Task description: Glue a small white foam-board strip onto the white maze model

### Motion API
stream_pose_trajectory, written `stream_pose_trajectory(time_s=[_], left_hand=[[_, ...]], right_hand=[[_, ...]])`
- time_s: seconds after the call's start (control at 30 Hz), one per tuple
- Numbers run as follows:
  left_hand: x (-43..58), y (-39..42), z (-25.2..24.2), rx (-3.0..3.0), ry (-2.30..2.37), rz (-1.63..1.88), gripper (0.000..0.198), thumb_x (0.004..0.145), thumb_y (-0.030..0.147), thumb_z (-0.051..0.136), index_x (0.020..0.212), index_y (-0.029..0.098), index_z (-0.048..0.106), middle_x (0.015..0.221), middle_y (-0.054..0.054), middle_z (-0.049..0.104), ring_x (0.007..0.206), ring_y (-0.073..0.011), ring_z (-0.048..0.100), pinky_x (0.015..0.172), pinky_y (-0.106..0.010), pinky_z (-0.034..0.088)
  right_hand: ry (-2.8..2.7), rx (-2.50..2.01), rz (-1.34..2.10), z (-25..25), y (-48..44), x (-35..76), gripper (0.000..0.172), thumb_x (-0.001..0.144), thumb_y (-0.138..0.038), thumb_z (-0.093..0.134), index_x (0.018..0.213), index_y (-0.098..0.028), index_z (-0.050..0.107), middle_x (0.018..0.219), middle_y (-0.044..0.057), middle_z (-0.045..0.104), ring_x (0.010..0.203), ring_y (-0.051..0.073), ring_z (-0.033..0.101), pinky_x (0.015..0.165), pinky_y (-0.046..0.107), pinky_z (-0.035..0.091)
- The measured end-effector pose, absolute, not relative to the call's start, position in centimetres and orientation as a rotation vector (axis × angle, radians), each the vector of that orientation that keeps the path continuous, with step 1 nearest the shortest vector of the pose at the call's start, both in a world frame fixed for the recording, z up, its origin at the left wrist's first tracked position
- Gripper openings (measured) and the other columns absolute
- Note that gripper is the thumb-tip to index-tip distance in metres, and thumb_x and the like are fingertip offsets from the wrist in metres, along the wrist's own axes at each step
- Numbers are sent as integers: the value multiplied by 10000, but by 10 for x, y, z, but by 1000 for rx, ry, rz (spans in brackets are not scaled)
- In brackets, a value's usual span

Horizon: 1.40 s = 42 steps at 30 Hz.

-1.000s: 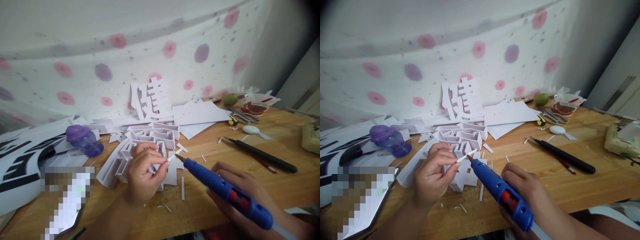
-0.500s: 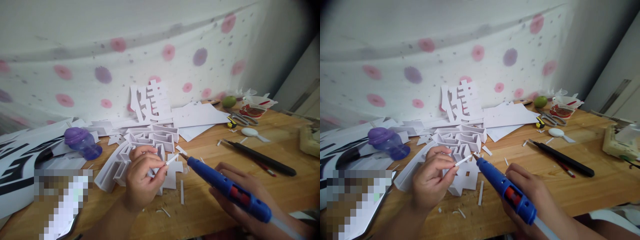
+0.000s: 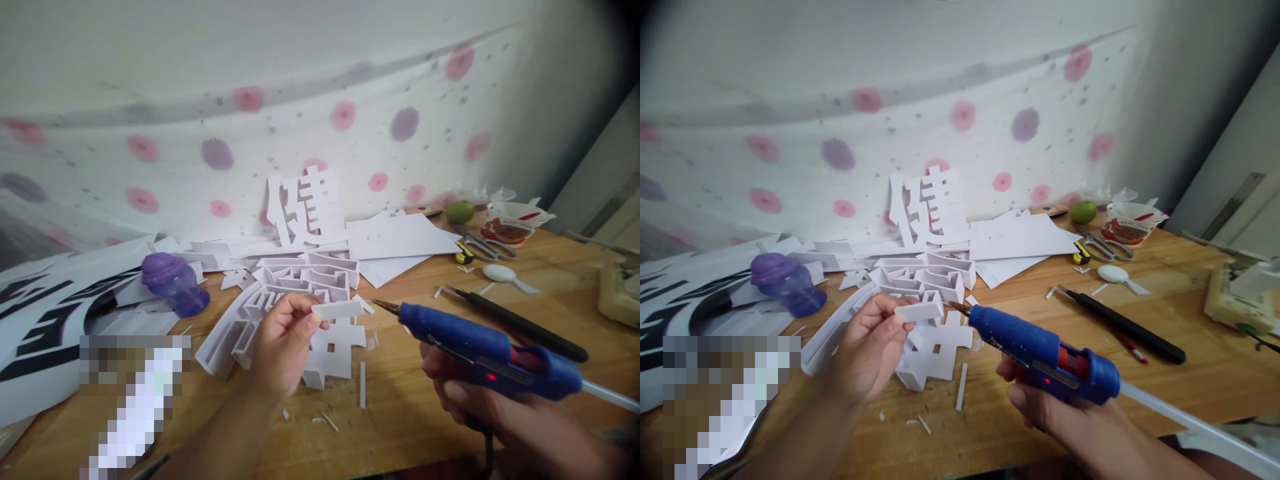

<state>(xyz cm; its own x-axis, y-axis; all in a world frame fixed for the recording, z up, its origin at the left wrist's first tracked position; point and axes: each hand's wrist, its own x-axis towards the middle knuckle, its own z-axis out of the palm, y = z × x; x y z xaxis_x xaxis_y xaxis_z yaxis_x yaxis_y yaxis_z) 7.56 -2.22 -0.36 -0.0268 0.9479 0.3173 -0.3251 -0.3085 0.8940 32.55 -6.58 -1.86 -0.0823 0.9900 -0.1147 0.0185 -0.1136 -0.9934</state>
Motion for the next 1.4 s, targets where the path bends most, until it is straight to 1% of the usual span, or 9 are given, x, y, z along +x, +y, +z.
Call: stream_pose_trajectory(time_s=[0.07,0.13,0.4,0.57,0.73,0.83,1.0,1.2,1.4], left_hand=[[78,-23,0,1118,748,1509,194,717,284,723,720,171,565,696,7,594,692,-118,562,688,-246,435],[80,-24,2,1077,737,1467,193,707,274,732,727,173,569,673,16,597,665,-106,555,676,-235,424],[80,-24,2,1075,674,1333,168,719,251,718,742,168,574,656,20,623,631,-86,536,638,-210,399],[79,-24,1,1081,682,1321,159,733,256,704,748,170,571,649,16,632,656,-100,548,652,-222,394],[78,-24,0,1090,693,1298,180,738,277,709,753,167,567,662,11,629,664,-105,546,671,-237,386],[78,-25,0,1102,695,1283,185,742,288,706,754,165,569,685,6,630,680,-108,543,680,-242,382],[77,-24,-1,1112,704,1267,185,744,292,701,741,164,567,683,6,625,669,-105,528,676,-243,376],[78,-24,2,1085,708,1281,193,721,284,719,723,165,567,660,10,627,655,-104,531,663,-236,378],[77,-23,2,1063,685,1304,187,710,278,726,722,166,577,655,7,634,640,-106,533,673,-240,386]], right_hand=[[-1125,-1171,1460,-16,-65,323,350,653,-459,772,887,-219,670,822,31,633,609,123,540,509,218,470],[-1076,-1107,1515,-11,-64,320,353,643,-446,784,876,-210,662,787,15,606,575,96,501,487,198,435],[-1109,-1139,1589,-8,-65,321,347,637,-455,771,824,-192,642,684,-2,555,564,88,464,506,192,388],[-1204,-1201,1583,-9,-62,327,350,646,-474,746,819,-192,635,722,14,562,633,129,500,573,238,432],[-1513,-1109,1548,-7,-54,337,317,756,-509,641,803,-200,591,767,44,574,725,182,540,630,282,472],[-1606,-1103,1507,-8,-51,341,307,779,-504,614,820,-201,588,793,57,579,767,204,550,644,298,486],[-1609,-1124,1538,-15,-52,344,368,771,-570,586,816,-205,591,781,58,570,753,206,537,581,269,460],[-1607,-1182,1561,-20,-50,347,391,754,-598,598,808,-211,596,787,47,561,744,191,515,627,270,458],[-1636,-1217,1573,-23,-50,349,404,737,-603,607,780,-202,594,759,40,541,708,184,501,601,258,451]])
